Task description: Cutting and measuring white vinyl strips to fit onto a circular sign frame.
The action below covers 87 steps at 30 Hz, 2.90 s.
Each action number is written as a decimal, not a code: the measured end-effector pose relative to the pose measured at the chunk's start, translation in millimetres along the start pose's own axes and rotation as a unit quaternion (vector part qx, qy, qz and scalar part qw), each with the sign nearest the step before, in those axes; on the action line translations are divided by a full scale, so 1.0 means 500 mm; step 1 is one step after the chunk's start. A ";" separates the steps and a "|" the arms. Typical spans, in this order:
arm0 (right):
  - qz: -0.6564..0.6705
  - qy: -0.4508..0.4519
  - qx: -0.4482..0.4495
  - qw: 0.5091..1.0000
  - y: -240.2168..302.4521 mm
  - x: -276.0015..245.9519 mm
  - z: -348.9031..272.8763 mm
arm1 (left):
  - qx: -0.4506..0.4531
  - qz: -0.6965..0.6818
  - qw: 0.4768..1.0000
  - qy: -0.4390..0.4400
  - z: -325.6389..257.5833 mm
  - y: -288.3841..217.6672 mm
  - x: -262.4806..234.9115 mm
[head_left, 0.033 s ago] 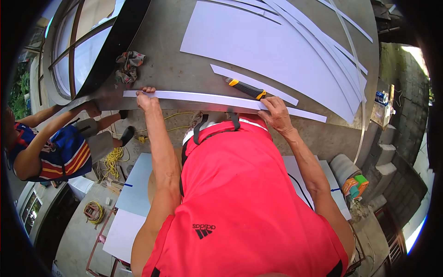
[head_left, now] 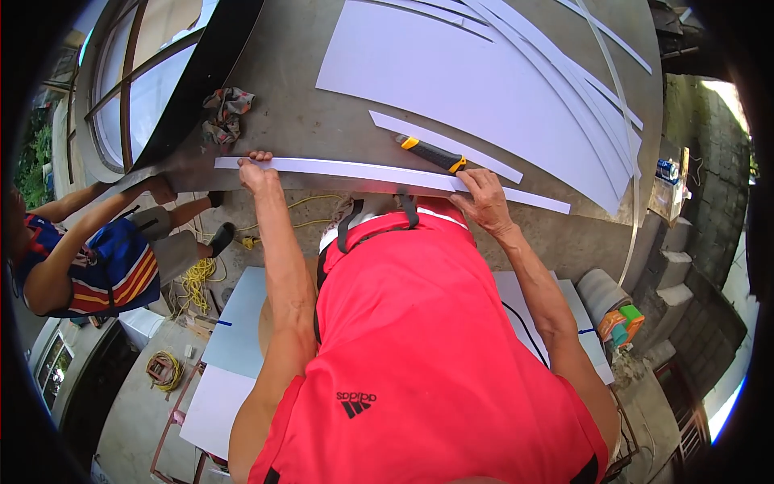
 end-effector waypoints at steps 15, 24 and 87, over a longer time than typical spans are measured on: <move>-0.028 -0.005 0.006 1.000 0.046 0.062 0.030 | 0.030 -0.043 0.998 -0.019 -0.043 -0.001 0.030; 0.003 -0.008 0.047 0.999 0.053 0.066 0.038 | 0.114 0.080 0.986 -0.086 -0.089 -0.020 0.069; 0.028 0.101 -0.068 0.992 -0.019 0.041 0.065 | 0.213 0.764 0.584 0.173 -0.399 0.008 0.057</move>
Point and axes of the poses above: each hand's wrist, its own z-axis towards the middle knuckle, its own x-axis out of the palm, y = z × x, the point moved 2 cm from there along z, towards the middle knuckle, and after that the axes turned 12 degrees about x, right-handed, at the moved point
